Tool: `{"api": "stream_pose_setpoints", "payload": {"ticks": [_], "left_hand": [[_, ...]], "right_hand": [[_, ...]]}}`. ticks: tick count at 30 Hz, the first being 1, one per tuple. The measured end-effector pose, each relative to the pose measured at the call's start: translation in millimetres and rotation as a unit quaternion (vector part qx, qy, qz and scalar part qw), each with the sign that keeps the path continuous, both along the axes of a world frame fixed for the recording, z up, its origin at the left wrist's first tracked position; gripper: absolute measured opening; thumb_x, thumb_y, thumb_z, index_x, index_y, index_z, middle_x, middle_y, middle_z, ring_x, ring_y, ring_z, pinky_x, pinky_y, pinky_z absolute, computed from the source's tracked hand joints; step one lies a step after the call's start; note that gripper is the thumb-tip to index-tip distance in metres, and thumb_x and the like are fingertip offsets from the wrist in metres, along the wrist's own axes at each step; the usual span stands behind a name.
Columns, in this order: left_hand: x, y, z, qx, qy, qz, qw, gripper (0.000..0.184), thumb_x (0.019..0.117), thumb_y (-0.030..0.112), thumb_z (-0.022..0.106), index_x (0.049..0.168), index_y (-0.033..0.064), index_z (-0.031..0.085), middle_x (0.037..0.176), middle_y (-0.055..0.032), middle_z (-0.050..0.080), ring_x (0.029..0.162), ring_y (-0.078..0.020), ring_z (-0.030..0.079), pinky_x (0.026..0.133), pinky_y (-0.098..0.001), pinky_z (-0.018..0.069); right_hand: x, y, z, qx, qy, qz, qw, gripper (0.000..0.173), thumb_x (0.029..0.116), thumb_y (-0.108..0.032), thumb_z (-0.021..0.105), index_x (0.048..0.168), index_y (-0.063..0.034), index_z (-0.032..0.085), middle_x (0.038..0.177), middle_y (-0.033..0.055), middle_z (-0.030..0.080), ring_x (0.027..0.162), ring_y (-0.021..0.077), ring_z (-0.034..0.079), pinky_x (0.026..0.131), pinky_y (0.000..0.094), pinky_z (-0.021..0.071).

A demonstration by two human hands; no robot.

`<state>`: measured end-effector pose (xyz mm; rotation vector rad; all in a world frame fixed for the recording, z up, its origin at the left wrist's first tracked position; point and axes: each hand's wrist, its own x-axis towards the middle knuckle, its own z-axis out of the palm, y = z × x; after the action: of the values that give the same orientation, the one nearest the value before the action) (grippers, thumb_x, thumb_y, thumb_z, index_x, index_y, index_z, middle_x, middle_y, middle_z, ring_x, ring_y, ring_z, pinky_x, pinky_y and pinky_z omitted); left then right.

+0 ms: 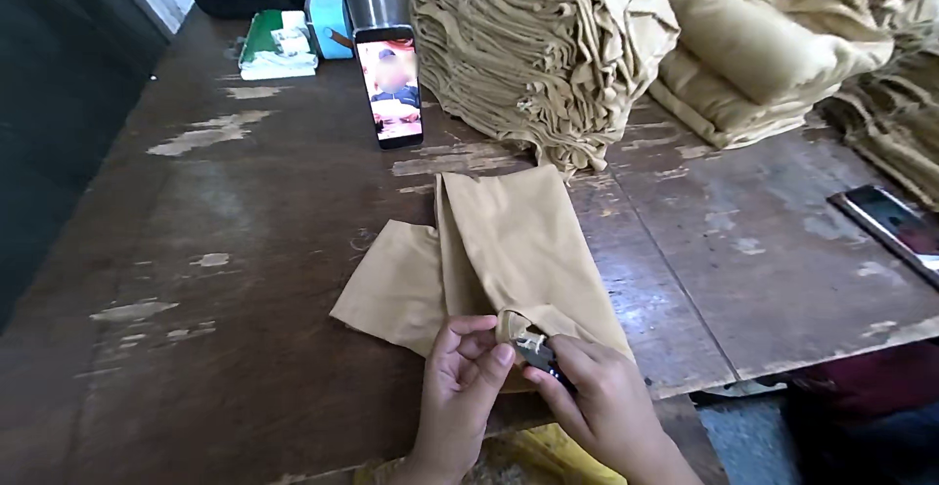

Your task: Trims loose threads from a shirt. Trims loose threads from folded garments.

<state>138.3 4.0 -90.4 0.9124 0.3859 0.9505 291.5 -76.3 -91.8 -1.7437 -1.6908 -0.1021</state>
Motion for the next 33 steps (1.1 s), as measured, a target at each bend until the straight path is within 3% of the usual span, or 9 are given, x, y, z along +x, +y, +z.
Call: {"api": "stream_pose_setpoints", "payload": {"ticks": [6, 14, 22, 26, 27, 29, 31, 33], "left_hand": [[6, 0, 5, -0.036, 0.001, 0.029, 0.999, 0.023, 0.0961, 0.02, 0.071, 0.115, 0.0112, 0.06, 0.099, 0.0002, 0.073, 0.092, -0.0094, 0.072, 0.086, -0.03, 0.06], [16, -1, 13, -0.044, 0.041, 0.048, 0.997, 0.033, 0.0879, -0.006, 0.07, 0.112, 0.0027, 0.051, 0.094, -0.0043, 0.071, 0.082, -0.0097, 0.072, 0.075, -0.0266, 0.0618], [8, -1, 7, -0.026, 0.026, 0.021, 0.999, 0.041, 0.0858, -0.007, 0.073, 0.118, 0.0045, 0.051, 0.102, -0.004, 0.072, 0.091, -0.0122, 0.073, 0.084, -0.0305, 0.0619], [-2, 0, 1, 0.002, 0.026, 0.027, 0.999, 0.044, 0.0863, -0.006, 0.074, 0.122, 0.007, 0.052, 0.109, -0.0054, 0.073, 0.098, -0.0146, 0.073, 0.088, -0.0317, 0.0609], [-4, 0, 1, 0.014, 0.035, 0.029, 0.999, 0.044, 0.0862, -0.007, 0.073, 0.122, 0.0072, 0.052, 0.11, -0.0047, 0.073, 0.099, -0.0144, 0.073, 0.089, -0.0314, 0.0607], [-8, -1, 0, 0.049, 0.046, 0.027, 0.997, 0.045, 0.0855, -0.011, 0.069, 0.123, 0.0068, 0.052, 0.111, -0.0038, 0.072, 0.1, -0.013, 0.072, 0.089, -0.0301, 0.0602], [-13, -3, 1, 0.085, 0.064, 0.034, 0.994, 0.046, 0.0828, -0.015, 0.067, 0.121, 0.0072, 0.054, 0.108, -0.002, 0.073, 0.097, -0.0103, 0.072, 0.085, -0.0275, 0.0606], [-17, -5, 2, 0.111, 0.088, 0.054, 0.988, 0.045, 0.0807, -0.016, 0.066, 0.117, 0.009, 0.059, 0.103, 0.0004, 0.074, 0.092, -0.0074, 0.072, 0.081, -0.0245, 0.0607]], "right_hand": [[-4, 0, 1, -0.003, -0.017, -0.019, 1.0, 0.057, 0.1065, -0.056, 0.039, 0.078, -0.0099, 0.058, 0.06, 0.0016, 0.051, 0.047, 0.012, 0.048, 0.042, 0.0277, 0.0374], [-7, 0, -3, -0.003, -0.027, -0.024, 0.999, 0.055, 0.1071, -0.052, 0.039, 0.076, -0.0108, 0.059, 0.061, 0.002, 0.054, 0.048, 0.0127, 0.051, 0.042, 0.0287, 0.038], [-1, -4, -2, -0.011, -0.01, -0.029, 0.999, 0.053, 0.107, -0.049, 0.04, 0.074, -0.011, 0.056, 0.058, 0.0016, 0.051, 0.047, 0.0132, 0.05, 0.042, 0.0293, 0.0386], [15, -14, 5, 0.008, 0.073, -0.041, 0.996, 0.053, 0.1048, -0.055, 0.047, 0.08, -0.0086, 0.054, 0.059, -0.001, 0.045, 0.05, 0.0048, 0.042, 0.046, 0.0212, 0.0359], [17, -13, 6, 0.025, 0.094, -0.034, 0.995, 0.049, 0.1045, -0.052, 0.051, 0.083, -0.0081, 0.053, 0.063, -0.0012, 0.045, 0.054, 0.0022, 0.042, 0.05, 0.018, 0.0361], [16, -7, 9, 0.06, 0.125, 0.003, 0.99, 0.031, 0.1012, -0.035, 0.061, 0.095, -0.0048, 0.056, 0.081, 0.0034, 0.059, 0.071, 0.0019, 0.054, 0.064, 0.0146, 0.0448], [11, 4, 14, 0.058, 0.134, 0.068, 0.987, 0.021, 0.0987, -0.022, 0.063, 0.107, -0.0049, 0.053, 0.117, 0.0101, 0.069, 0.104, 0.0099, 0.064, 0.087, 0.0203, 0.0518], [4, 16, 19, 0.04, 0.122, 0.128, 0.983, 0.018, 0.0977, -0.015, 0.061, 0.109, -0.0064, 0.05, 0.133, 0.0121, 0.066, 0.119, 0.0179, 0.062, 0.096, 0.0285, 0.0506]]}}
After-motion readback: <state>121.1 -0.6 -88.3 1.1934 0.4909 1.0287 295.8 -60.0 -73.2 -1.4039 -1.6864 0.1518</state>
